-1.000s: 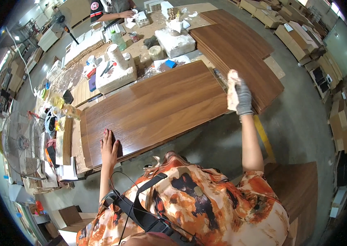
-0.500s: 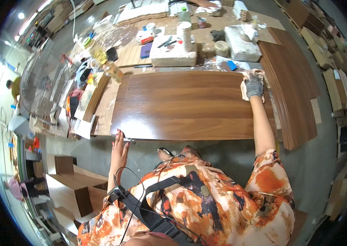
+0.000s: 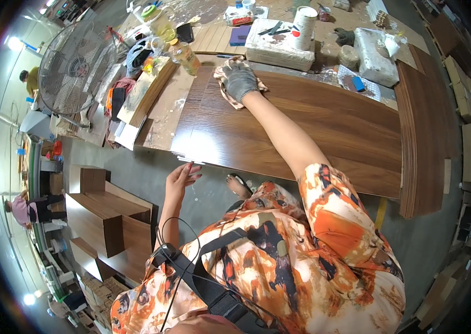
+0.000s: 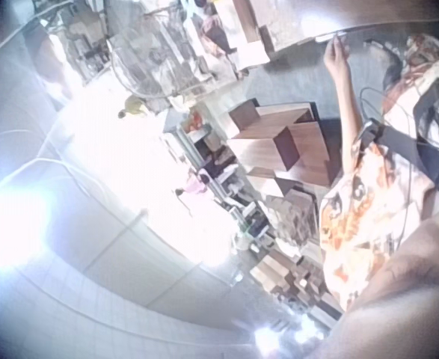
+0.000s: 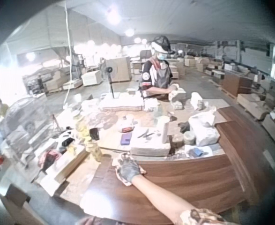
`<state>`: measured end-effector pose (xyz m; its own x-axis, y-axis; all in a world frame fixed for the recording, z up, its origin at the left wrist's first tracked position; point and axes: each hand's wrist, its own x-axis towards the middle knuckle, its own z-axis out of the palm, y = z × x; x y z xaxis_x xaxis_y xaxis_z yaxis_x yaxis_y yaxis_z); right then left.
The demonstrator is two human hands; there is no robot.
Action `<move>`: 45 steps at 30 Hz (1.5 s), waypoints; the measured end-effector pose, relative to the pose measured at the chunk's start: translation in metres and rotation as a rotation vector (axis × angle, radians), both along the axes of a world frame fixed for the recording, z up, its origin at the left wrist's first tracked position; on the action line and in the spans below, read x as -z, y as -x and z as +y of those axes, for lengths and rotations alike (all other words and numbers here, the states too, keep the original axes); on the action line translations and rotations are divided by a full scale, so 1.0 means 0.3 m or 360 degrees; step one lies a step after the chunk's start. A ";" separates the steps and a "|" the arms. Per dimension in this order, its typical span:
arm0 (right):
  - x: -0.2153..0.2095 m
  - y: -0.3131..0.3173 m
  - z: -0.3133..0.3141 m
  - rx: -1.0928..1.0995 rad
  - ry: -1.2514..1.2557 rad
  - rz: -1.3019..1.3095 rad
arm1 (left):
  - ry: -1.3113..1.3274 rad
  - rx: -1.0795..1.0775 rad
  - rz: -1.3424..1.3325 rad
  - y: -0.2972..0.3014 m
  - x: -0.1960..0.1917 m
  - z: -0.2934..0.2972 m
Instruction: The person wipes wood-grain panels with a cloth, applies liquid from a bottle, and uses a sanding block on the edges of the panels.
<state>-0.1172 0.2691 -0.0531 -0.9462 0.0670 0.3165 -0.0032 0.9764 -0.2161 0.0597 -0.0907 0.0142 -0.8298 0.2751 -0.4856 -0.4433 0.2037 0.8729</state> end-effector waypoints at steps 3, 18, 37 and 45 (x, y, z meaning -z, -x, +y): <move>-0.092 0.037 -0.117 -0.0036 0.0248 -0.0282 | -0.0014 -0.0037 0.0034 0.031 0.025 0.008; -0.153 -0.680 -0.512 -0.0694 0.0345 -0.0146 | 0.0234 0.0188 0.0264 0.099 0.015 -0.088; -0.083 -1.744 0.458 0.1518 -0.0162 0.0085 | 0.1252 0.0897 0.1668 0.220 0.115 0.533; -0.120 -1.493 0.244 0.0919 -0.0017 0.0062 | 0.1494 0.0959 0.1720 0.233 0.144 0.531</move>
